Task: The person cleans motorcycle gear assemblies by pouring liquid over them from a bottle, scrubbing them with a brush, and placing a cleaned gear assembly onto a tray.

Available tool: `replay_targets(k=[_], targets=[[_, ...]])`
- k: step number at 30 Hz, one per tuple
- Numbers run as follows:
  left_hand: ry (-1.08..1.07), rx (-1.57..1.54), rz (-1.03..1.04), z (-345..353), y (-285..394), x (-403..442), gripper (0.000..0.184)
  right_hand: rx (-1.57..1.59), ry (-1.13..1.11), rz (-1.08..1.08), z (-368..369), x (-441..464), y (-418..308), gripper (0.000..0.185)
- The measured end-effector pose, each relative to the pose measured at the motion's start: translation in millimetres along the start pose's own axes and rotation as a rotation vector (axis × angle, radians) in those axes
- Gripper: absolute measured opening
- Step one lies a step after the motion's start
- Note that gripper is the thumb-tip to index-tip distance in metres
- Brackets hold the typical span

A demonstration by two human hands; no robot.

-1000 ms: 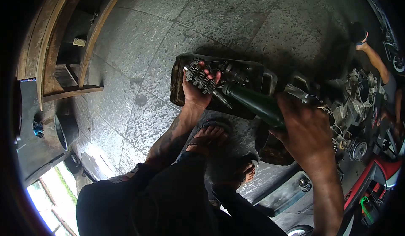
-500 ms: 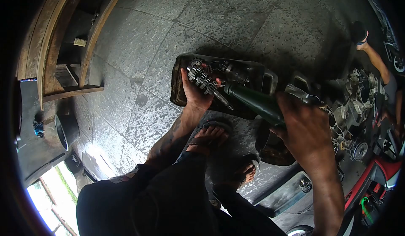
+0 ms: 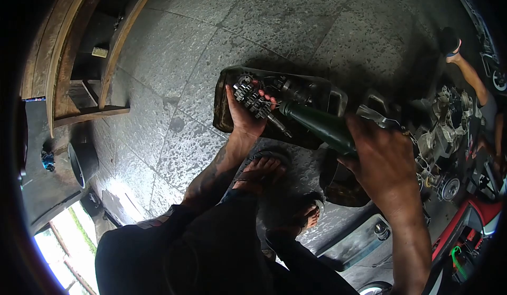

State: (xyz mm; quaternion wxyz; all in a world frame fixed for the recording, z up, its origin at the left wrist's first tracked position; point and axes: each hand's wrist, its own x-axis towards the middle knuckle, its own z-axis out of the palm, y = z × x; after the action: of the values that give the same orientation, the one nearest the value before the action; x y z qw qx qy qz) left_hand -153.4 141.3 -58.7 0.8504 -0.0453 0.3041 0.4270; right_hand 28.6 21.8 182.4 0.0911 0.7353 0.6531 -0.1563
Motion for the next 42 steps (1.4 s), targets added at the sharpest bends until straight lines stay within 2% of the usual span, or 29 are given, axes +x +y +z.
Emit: replay_targets(k=[12,25,28,30,35,40,42], targets=[[-0.019,-0.040,0.001,-0.4,1.7,0.1,0.068,-0.001,-0.119,0.053,-5.7,-5.4,0.4,0.076],[-0.009,-0.046,0.020,-1.6,5.4,2.3,0.066,0.046,-0.162,0.057,-4.8,-6.6,0.3,0.075],[0.016,-0.047,0.029,-0.2,4.7,1.2,0.065,0.006,-0.115,0.046,-2.7,-8.4,0.3,0.075],[-0.011,-0.070,0.022,-2.7,4.6,1.9,0.064,-0.033,0.003,-0.048,-2.2,-8.3,0.1,0.060],[-0.018,-0.099,0.021,-2.5,5.0,0.5,0.062,0.013,-0.014,-0.055,-1.5,-8.0,0.6,0.060],[0.074,-0.025,0.072,0.9,5.6,-5.1,0.061,-0.016,-0.038,-0.022,-0.2,-7.9,3.3,0.059],[0.062,-0.020,0.073,-4.6,4.6,-2.9,0.060,0.008,-0.066,0.037,1.6,-7.6,4.9,0.073]])
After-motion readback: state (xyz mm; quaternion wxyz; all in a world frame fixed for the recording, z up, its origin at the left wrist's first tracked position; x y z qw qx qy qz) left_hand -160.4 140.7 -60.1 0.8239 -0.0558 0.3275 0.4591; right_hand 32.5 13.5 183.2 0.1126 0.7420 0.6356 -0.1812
